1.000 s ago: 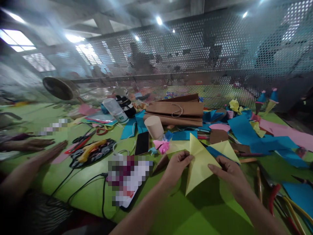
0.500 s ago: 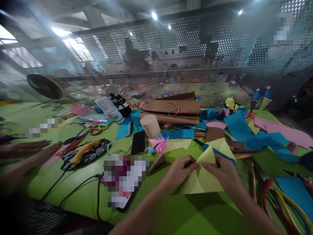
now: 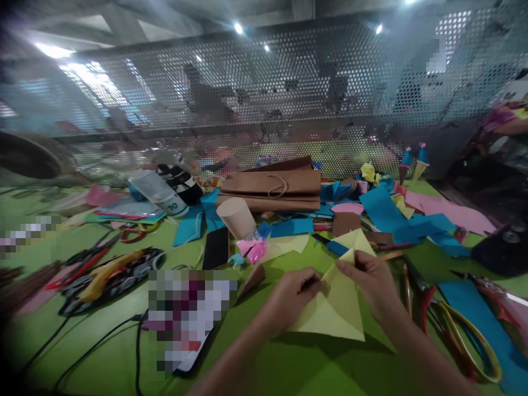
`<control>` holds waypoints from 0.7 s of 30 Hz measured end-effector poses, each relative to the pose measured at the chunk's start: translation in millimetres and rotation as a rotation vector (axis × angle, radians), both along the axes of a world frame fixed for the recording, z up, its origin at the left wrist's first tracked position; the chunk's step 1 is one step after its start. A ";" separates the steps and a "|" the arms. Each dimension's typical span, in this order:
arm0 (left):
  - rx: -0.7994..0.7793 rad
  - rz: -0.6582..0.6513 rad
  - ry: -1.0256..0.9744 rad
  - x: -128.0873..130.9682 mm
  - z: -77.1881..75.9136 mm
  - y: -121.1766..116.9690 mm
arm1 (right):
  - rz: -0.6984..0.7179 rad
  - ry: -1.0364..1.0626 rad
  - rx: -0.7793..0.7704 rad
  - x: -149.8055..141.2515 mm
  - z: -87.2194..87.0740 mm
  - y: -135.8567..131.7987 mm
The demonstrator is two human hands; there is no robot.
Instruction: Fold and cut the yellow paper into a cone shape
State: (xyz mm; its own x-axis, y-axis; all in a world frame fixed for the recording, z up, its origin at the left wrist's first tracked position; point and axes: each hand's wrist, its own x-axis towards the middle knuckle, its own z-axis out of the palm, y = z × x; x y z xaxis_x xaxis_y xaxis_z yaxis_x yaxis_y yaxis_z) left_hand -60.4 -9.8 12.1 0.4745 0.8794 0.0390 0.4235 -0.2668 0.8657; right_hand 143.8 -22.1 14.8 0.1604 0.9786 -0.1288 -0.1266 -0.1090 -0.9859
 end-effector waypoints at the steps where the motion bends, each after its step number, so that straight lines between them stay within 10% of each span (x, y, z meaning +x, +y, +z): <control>1: -0.009 -0.006 0.000 -0.5 0.8 -0.4 | -0.035 -0.004 0.044 4.8 0.9 1.9; 10: -0.046 0.072 -0.048 -7.3 -5.1 6.8 | -0.156 0.029 0.198 23.2 7.2 14.9; 16: -0.059 0.020 -0.050 -5.3 -7.4 7.1 | 0.204 0.024 -0.140 -7.6 -0.3 -1.2; 21: -0.143 -0.032 -0.100 -7.9 -6.8 6.8 | -0.003 0.084 -0.195 0.3 4.0 0.0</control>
